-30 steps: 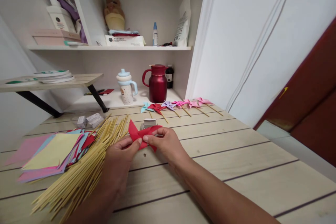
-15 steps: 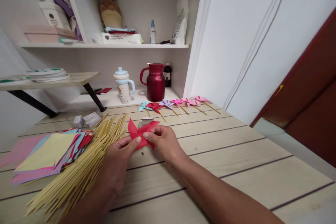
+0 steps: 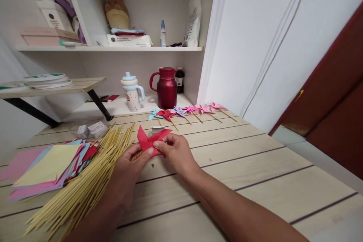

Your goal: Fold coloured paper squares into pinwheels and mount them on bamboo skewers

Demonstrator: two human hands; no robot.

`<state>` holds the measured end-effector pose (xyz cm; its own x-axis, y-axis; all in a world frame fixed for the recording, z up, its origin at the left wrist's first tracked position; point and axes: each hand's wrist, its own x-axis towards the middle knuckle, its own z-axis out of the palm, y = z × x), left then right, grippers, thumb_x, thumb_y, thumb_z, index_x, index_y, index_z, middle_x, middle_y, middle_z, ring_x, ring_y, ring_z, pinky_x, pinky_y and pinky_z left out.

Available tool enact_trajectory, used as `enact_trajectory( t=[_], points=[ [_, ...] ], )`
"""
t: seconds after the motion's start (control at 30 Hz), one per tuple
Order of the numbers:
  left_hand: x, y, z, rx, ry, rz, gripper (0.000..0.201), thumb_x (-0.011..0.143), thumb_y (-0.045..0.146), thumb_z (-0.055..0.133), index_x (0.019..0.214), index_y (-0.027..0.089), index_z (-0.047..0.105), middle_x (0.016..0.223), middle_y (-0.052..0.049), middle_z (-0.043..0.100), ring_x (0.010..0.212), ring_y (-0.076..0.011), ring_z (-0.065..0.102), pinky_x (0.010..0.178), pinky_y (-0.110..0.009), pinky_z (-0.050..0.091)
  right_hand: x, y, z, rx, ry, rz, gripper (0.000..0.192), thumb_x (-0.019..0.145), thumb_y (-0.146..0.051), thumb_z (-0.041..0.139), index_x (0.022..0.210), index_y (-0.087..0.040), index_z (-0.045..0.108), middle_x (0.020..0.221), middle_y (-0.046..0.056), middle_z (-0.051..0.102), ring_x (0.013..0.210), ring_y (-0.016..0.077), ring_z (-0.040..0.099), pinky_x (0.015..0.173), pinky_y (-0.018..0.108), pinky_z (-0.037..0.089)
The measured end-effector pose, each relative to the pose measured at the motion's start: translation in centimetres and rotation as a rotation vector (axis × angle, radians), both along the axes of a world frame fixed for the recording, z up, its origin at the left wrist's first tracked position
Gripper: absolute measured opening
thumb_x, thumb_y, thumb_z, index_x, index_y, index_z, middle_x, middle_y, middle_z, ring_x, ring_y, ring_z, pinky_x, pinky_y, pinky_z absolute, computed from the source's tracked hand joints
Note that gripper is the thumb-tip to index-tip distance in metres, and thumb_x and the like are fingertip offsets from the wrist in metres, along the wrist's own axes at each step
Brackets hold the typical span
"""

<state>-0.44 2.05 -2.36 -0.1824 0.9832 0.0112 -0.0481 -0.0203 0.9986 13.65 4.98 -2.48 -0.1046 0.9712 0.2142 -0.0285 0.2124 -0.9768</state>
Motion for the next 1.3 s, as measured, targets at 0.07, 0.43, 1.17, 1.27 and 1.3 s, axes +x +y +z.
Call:
enact_trajectory(
  t=[0.07, 0.43, 1.17, 1.27, 1.3],
  points=[
    [-0.1, 0.0, -0.1, -0.016, 0.024, 0.051, 0.034, 0.069, 0.040, 0.076, 0.097, 0.021, 0.076, 0.109, -0.007, 0.073, 0.103, -0.0264, 0.065, 0.090, -0.036, 0.046, -0.1, -0.1, 0.1, 0.010, -0.009, -0.003, 0.028, 0.077, -0.036, 0.071, 0.060, -0.019, 0.057, 0.060, -0.002, 0.057, 0.059, 0.0140, 0.048, 0.059, 0.028, 0.036],
    [-0.1, 0.0, -0.1, 0.036, 0.045, 0.038, 0.022, 0.070, 0.038, 0.075, 0.083, 0.021, 0.079, 0.107, -0.006, 0.072, 0.099, -0.0232, 0.065, 0.086, -0.030, 0.046, -0.3, -0.6, 0.6, 0.061, 0.010, 0.009, 0.016, 0.078, -0.028, 0.070, 0.065, -0.020, 0.066, 0.067, -0.001, 0.065, 0.064, 0.0155, 0.054, 0.065, 0.028, 0.041],
    [-2.3, 0.8, 0.4, -0.126, -0.231, 0.110, 0.031, 0.065, 0.038, 0.076, 0.087, 0.016, 0.077, 0.084, -0.006, 0.077, 0.071, -0.0220, 0.069, 0.072, -0.035, 0.051, 0.1, 0.6, -0.3, -0.082, 0.062, 0.014, 0.032, 0.081, -0.049, 0.069, 0.096, -0.020, 0.070, 0.076, 0.003, 0.072, 0.082, 0.0223, 0.065, 0.086, 0.038, 0.044],
    [-2.5, 0.9, 0.5, -0.159, -0.265, 0.132, 0.028, 0.063, 0.035, 0.077, 0.084, 0.016, 0.077, 0.074, -0.004, 0.075, 0.068, -0.0212, 0.068, 0.070, -0.034, 0.051, 0.1, 1.0, -0.3, -0.117, 0.086, 0.006, 0.029, 0.074, -0.044, 0.076, 0.089, -0.019, 0.069, 0.075, 0.002, 0.071, 0.079, 0.0214, 0.065, 0.082, 0.037, 0.046],
    [-2.5, 0.9, 0.4, -0.162, -0.266, 0.134, 0.029, 0.063, 0.036, 0.077, 0.084, 0.016, 0.076, 0.072, -0.004, 0.075, 0.067, -0.0214, 0.068, 0.070, -0.035, 0.051, 0.1, 1.0, -0.4, -0.120, 0.084, 0.001, 0.028, 0.073, -0.042, 0.076, 0.088, -0.019, 0.069, 0.076, 0.002, 0.071, 0.079, 0.0212, 0.065, 0.082, 0.036, 0.046]
  ],
)
